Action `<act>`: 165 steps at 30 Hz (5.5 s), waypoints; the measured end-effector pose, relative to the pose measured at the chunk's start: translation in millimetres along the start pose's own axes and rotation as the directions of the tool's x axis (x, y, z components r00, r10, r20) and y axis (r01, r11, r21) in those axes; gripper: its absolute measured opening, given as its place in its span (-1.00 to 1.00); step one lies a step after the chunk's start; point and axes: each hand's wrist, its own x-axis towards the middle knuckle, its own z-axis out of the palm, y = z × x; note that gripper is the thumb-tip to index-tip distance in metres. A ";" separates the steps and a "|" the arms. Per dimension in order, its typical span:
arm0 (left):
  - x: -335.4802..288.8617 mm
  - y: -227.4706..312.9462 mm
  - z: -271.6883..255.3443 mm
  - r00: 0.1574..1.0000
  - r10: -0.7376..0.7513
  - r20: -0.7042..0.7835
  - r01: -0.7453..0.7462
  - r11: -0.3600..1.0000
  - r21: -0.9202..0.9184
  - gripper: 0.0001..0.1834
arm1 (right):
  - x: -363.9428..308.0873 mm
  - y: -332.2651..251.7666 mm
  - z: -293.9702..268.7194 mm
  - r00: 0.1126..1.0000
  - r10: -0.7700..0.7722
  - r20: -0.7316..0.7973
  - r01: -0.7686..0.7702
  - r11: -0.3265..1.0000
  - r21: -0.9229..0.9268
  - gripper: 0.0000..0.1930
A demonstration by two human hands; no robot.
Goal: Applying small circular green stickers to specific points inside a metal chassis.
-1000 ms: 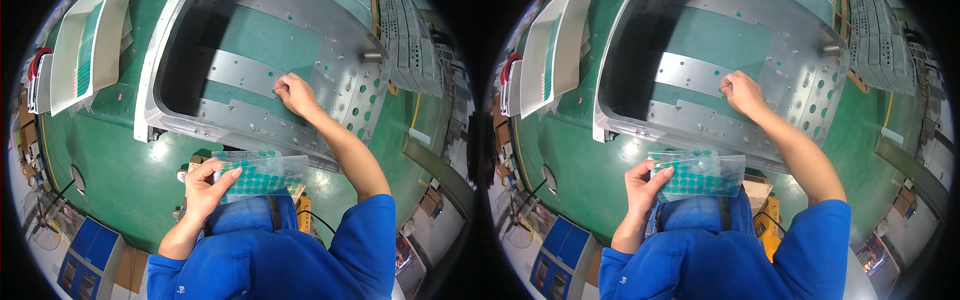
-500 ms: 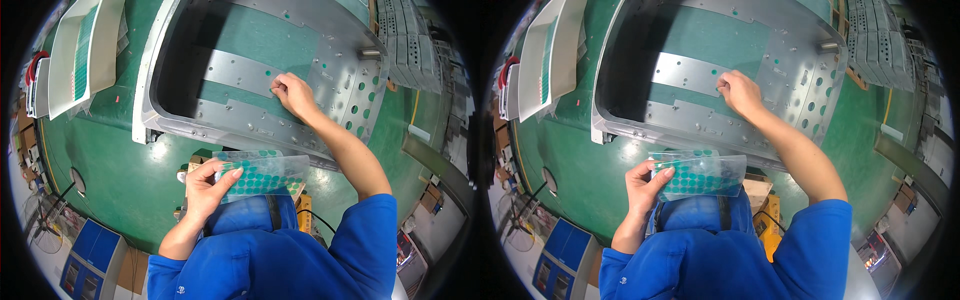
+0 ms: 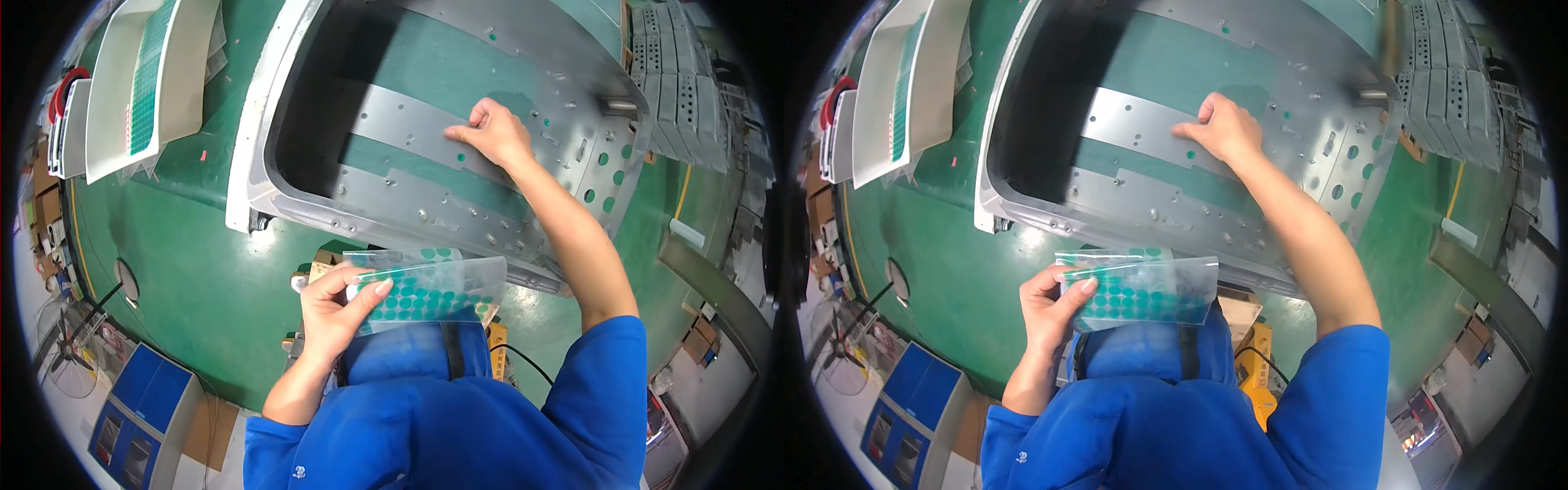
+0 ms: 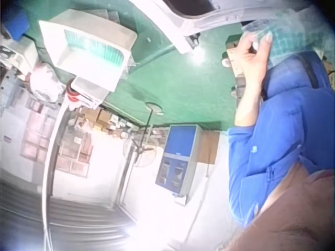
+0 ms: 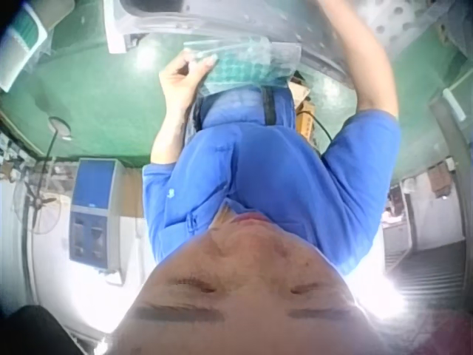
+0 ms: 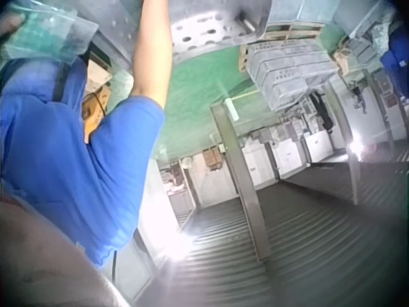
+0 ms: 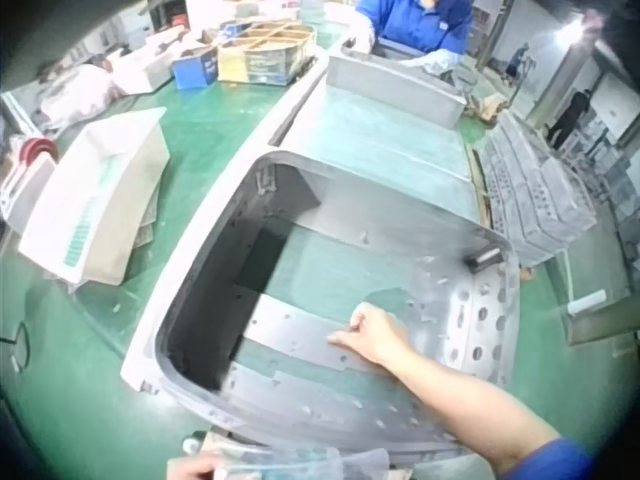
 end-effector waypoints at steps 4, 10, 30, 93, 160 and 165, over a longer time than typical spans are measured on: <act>0.4 11.9 -4.5 0.989 0.149 0.014 -0.149 0.989 0.018 -0.84 | 7.2 16.0 4.2 0.998 -0.045 -0.041 0.050 0.989 0.138 -0.71; -8.4 18.9 -11.3 0.978 0.207 0.027 -0.207 0.978 -0.023 -0.80 | -139.8 -83.8 -52.9 0.612 -0.790 0.030 0.682 0.546 0.487 -0.87; -24.3 -7.9 -0.2 0.993 0.121 0.008 -0.120 0.992 -0.029 -0.92 | -187.1 -55.0 -15.6 0.599 -0.763 -0.243 0.801 0.568 0.190 -0.90; -32.6 -15.4 -48.0 0.974 0.080 -0.211 -0.099 0.992 -0.082 -0.87 | -46.8 -61.3 1.7 0.878 -0.463 0.124 0.344 0.789 0.510 -0.80; 113.9 65.2 -17.0 0.618 0.632 0.467 -0.783 0.448 0.431 -0.86 | 132.4 -149.0 8.9 0.911 -0.396 0.119 0.405 0.912 -0.068 -0.80; 113.7 65.8 -17.3 0.626 0.624 0.467 -0.777 0.455 0.435 -0.87 | 130.8 -149.7 9.3 0.917 -0.386 0.102 0.394 0.916 -0.078 -0.81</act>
